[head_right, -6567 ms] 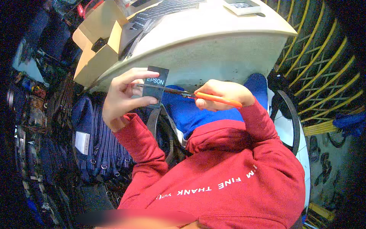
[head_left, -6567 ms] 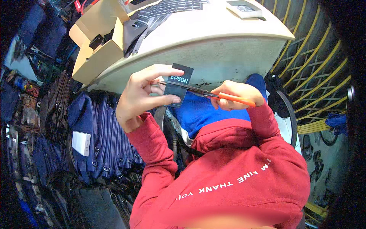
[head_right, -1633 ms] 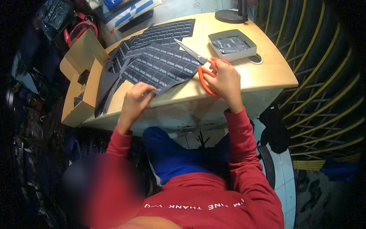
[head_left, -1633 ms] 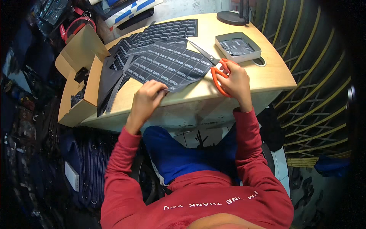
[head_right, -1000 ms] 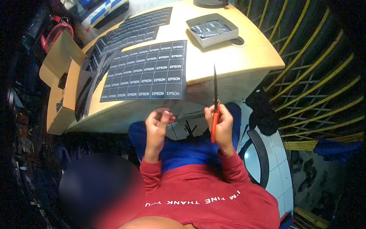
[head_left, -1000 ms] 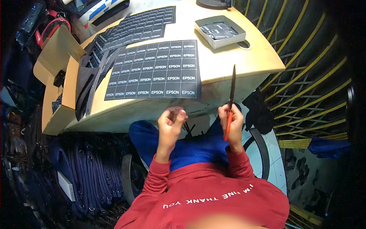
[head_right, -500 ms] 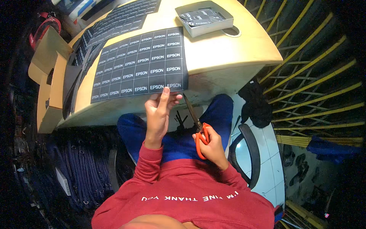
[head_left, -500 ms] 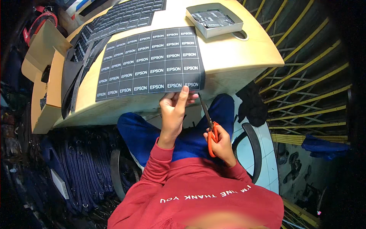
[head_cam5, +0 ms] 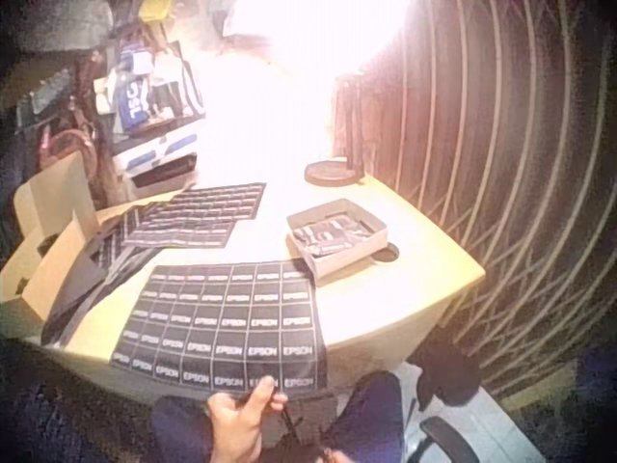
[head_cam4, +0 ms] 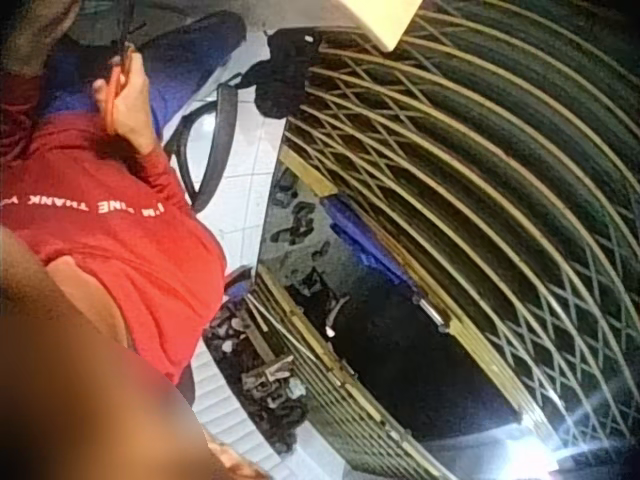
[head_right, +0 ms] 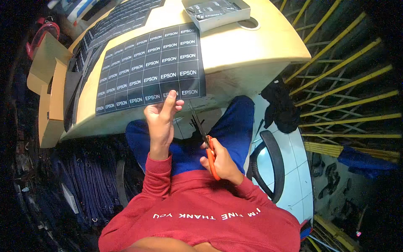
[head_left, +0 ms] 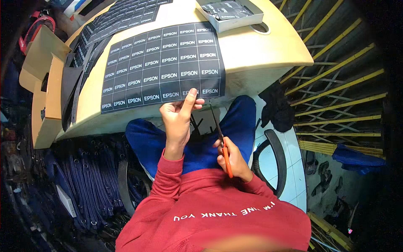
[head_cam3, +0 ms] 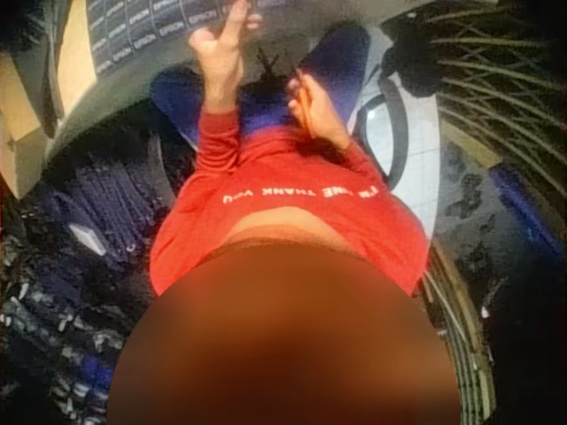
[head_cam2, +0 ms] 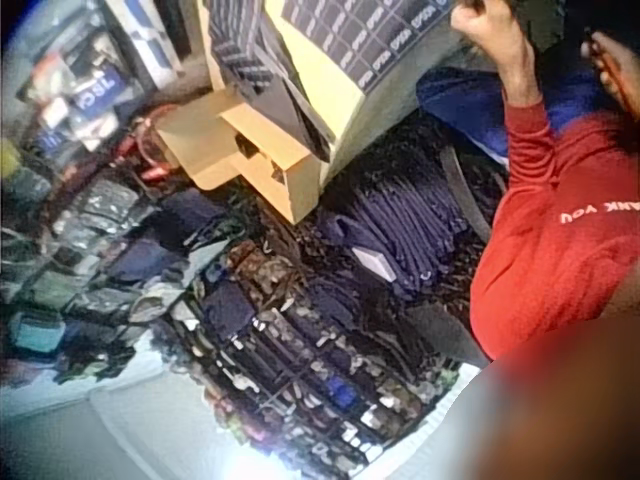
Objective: The person is using scissors to cut individual labels from a sheet of Epson brand tags.
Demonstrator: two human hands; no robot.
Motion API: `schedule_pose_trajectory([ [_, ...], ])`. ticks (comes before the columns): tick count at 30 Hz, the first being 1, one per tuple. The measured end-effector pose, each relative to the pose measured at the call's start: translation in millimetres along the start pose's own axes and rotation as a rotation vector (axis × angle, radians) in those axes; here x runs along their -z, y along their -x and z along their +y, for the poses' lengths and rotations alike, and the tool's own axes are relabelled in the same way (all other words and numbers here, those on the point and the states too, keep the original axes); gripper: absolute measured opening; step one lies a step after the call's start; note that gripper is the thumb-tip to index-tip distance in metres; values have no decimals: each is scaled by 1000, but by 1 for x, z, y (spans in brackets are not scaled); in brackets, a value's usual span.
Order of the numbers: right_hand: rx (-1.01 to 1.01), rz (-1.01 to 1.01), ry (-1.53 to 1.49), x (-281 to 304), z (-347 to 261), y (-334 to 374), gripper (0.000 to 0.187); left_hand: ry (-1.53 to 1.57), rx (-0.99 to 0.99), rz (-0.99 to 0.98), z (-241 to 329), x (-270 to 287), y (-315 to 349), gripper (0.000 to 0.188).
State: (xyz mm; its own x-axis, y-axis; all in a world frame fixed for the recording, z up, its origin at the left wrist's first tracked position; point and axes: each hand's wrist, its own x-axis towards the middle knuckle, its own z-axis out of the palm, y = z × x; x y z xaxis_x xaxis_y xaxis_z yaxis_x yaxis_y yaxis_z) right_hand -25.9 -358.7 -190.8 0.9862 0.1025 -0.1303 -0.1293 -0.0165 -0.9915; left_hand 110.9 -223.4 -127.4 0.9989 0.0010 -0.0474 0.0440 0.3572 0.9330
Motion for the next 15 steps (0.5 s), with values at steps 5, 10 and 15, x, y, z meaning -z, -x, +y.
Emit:
schedule_pose_trajectory([
  [5,-47,-68,-119,-1,7,-1,46,102,48,-10,4,-7,6,13],
  [10,31,-94,-138,-3,4,-9,47,21,29,-49,-6,4,7,12],
  [15,68,-107,-190,-5,-8,-24,49,-4,10,-63,-7,3,9,13],
])
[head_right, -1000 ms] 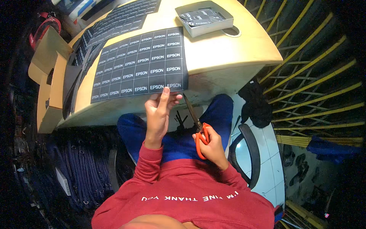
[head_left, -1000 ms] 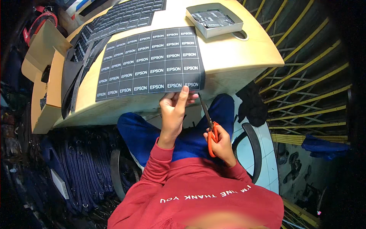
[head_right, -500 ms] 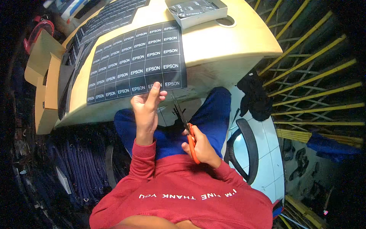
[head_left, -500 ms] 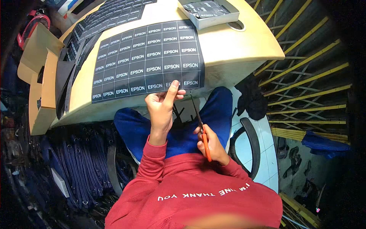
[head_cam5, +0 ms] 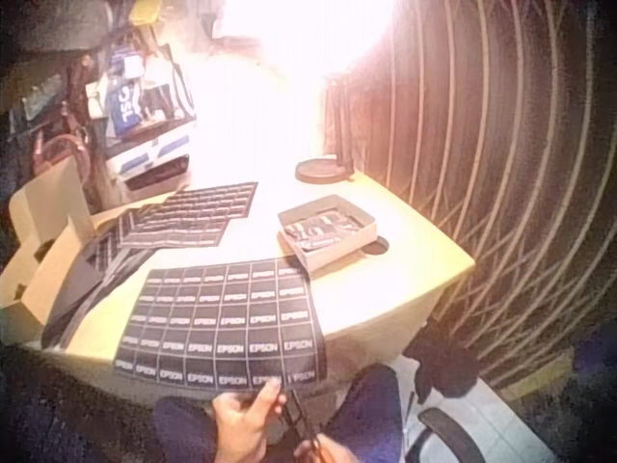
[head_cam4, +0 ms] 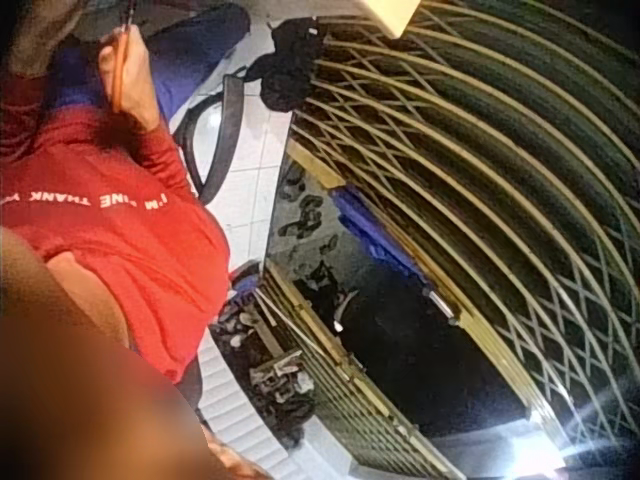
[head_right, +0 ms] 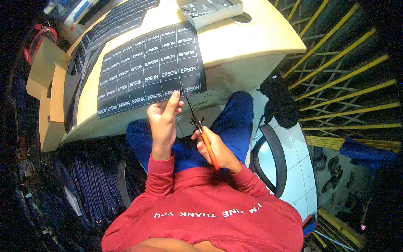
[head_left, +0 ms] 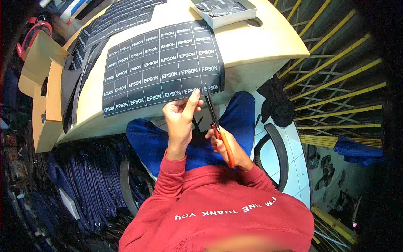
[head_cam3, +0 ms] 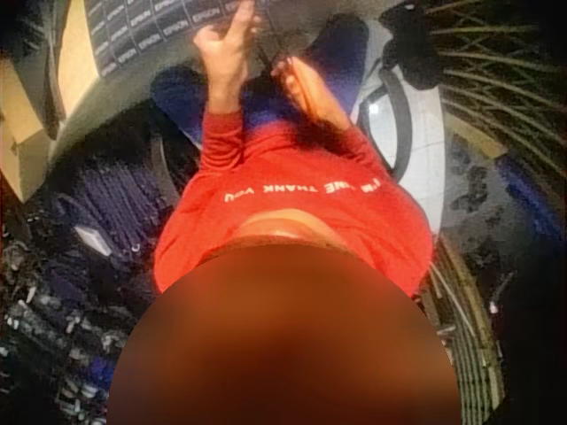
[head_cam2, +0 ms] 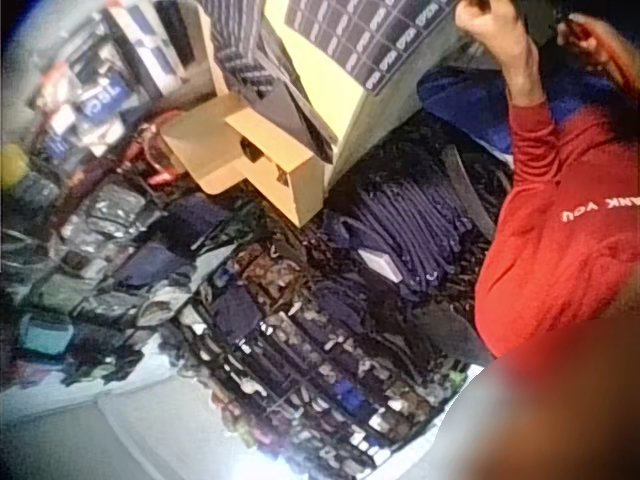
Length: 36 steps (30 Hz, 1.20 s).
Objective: The person is using scissors to cut individual labels from a sheet of Epson brand tags.
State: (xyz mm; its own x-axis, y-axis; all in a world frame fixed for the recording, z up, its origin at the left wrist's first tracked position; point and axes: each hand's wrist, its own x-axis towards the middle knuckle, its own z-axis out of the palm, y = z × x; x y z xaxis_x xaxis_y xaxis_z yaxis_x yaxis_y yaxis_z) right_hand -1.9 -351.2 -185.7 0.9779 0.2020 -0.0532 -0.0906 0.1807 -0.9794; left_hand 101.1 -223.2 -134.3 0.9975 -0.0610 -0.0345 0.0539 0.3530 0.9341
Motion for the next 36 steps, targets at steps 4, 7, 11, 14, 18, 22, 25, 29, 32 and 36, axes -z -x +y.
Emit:
schedule_pose_trajectory([
  [4,52,1,-23,-4,-3,-10,48,63,11,3,2,-7,4,14],
  [7,51,-4,-62,-7,-3,-12,47,78,22,1,0,-7,6,14],
  [11,16,-8,-125,-9,-1,-11,47,83,23,-3,3,-7,10,14],
  [14,42,-16,-100,-9,0,-11,47,72,23,-9,3,-5,10,13],
  [18,43,-17,-82,-11,-4,-11,47,85,-6,19,1,-8,9,13],
  [22,-10,35,-110,-17,-8,-12,70,84,13,22,2,-8,11,12],
  [25,9,40,-84,-15,-8,-12,57,91,33,15,2,-9,11,12],
  [29,-9,55,-87,-16,-4,-13,46,101,18,11,-1,-10,11,12],
  [32,-29,69,-78,-17,-6,-13,46,82,56,1,1,-9,12,12],
  [36,-75,73,-128,-19,-6,-13,46,97,59,9,0,-9,10,12],
])
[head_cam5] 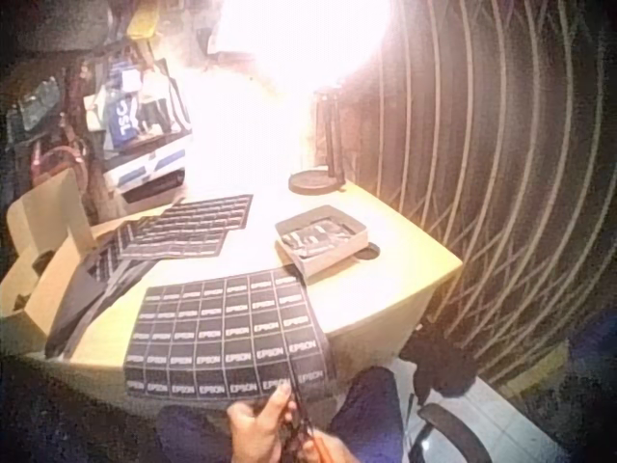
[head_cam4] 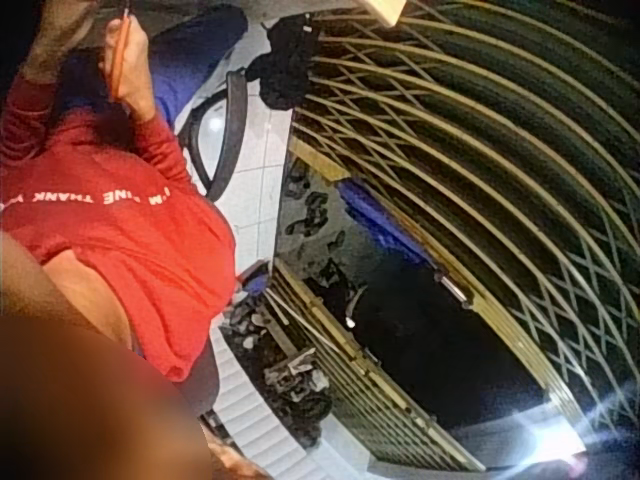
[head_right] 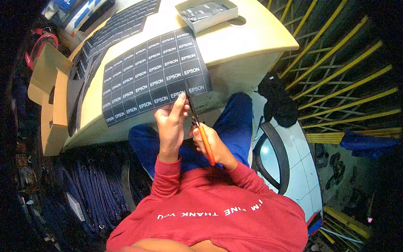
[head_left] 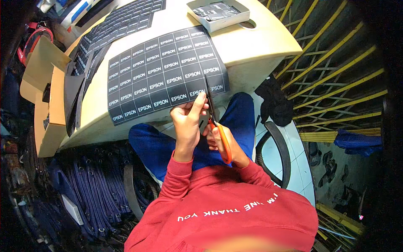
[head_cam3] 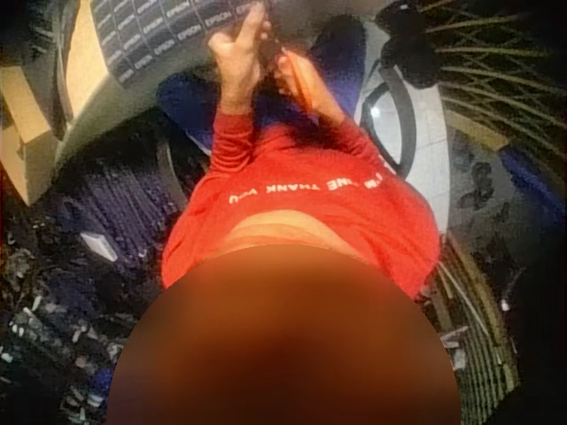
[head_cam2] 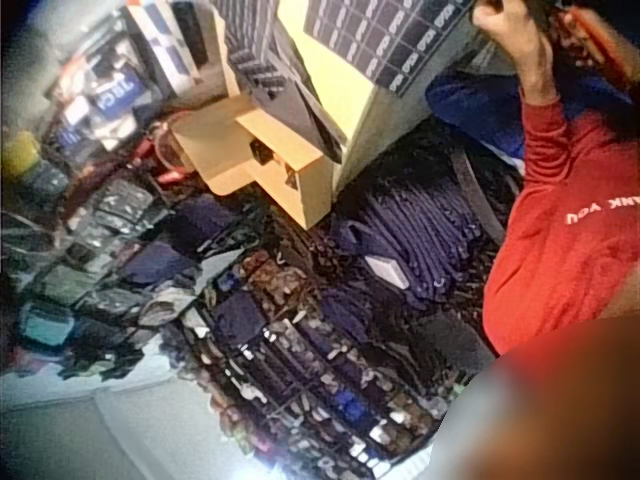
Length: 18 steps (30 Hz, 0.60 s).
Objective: The person is using scissors to cut individual labels from a sheet of Epson brand tags.
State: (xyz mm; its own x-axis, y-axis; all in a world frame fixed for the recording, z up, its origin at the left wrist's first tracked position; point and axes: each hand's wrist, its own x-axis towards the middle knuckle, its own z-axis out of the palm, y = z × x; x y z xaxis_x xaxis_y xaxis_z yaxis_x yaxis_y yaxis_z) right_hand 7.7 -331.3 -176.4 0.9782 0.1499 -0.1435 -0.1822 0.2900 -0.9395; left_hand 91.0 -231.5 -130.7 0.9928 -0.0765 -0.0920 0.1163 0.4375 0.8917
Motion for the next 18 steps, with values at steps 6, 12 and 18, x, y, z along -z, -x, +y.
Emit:
schedule_pose_trajectory([
  [6,-38,16,-20,-1,0,0,45,13,11,-25,2,0,-1,15],
  [12,21,28,48,0,2,0,44,21,5,-27,2,2,-2,14],
  [18,7,58,100,-2,-3,0,42,2,11,-25,3,5,-3,13],
])
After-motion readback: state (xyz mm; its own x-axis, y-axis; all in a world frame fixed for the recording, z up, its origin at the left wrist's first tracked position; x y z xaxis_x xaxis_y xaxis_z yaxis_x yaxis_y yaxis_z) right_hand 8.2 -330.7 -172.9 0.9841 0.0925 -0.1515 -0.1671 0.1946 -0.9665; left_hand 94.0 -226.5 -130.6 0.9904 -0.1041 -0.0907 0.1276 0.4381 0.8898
